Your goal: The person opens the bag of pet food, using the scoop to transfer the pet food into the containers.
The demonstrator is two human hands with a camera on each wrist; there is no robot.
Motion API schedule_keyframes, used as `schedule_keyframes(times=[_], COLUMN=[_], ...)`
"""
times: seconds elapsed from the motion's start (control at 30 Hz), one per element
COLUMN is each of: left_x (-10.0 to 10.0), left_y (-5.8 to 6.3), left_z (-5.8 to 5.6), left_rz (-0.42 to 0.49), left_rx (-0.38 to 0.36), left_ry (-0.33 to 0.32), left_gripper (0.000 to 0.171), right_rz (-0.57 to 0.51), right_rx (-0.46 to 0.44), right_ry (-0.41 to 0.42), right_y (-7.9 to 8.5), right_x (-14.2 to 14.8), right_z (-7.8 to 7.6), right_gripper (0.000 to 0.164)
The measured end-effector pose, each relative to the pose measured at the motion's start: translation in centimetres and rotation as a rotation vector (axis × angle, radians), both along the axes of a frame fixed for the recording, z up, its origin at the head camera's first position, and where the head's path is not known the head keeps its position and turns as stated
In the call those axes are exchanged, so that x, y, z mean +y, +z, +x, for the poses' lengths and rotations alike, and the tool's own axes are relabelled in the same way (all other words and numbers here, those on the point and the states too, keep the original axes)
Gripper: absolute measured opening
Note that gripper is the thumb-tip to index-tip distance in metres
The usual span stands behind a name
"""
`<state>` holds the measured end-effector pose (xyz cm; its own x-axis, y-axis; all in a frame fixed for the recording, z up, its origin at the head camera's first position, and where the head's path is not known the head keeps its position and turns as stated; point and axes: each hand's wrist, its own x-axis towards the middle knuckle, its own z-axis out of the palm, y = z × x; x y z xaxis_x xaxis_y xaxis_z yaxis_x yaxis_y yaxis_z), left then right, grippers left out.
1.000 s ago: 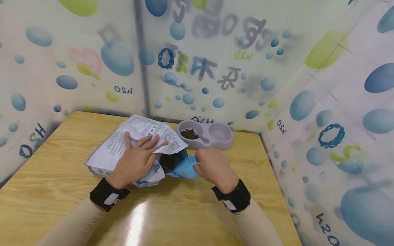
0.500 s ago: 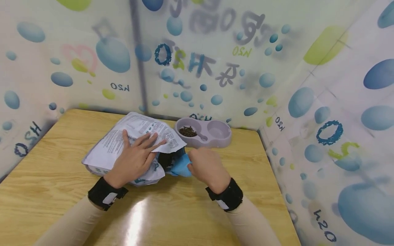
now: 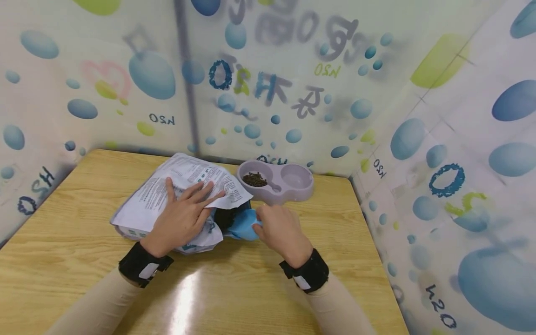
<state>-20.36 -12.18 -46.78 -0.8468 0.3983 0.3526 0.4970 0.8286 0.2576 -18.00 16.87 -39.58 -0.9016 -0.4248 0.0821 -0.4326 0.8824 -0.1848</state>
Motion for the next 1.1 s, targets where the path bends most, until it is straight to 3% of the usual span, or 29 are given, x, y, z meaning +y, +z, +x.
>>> schedule_keyframes(times=[0.2, 0.4, 1.1], left_x=[0.0, 0.0, 0.1], left_y=[0.1, 0.1, 0.0], left_z=[0.0, 0.0, 0.1], left_rz=[0.0, -0.012, -0.011], left_rx=[0.008, -0.006, -0.007], left_ry=[-0.004, -0.001, -0.001], left_gripper=[0.051, 0.051, 0.051], right_rz=[-0.054, -0.097, -0.138], right_rx=[0.033, -0.003, -0.088], right_ry=[-0.007, -0.045, -0.135], right_y=[-1.4, -2.5, -4.1], right_x=[0.3, 0.3, 0.9], right_z=[-0.1, -0.4, -0.3], right_gripper=[0.02, 0.02, 0.024])
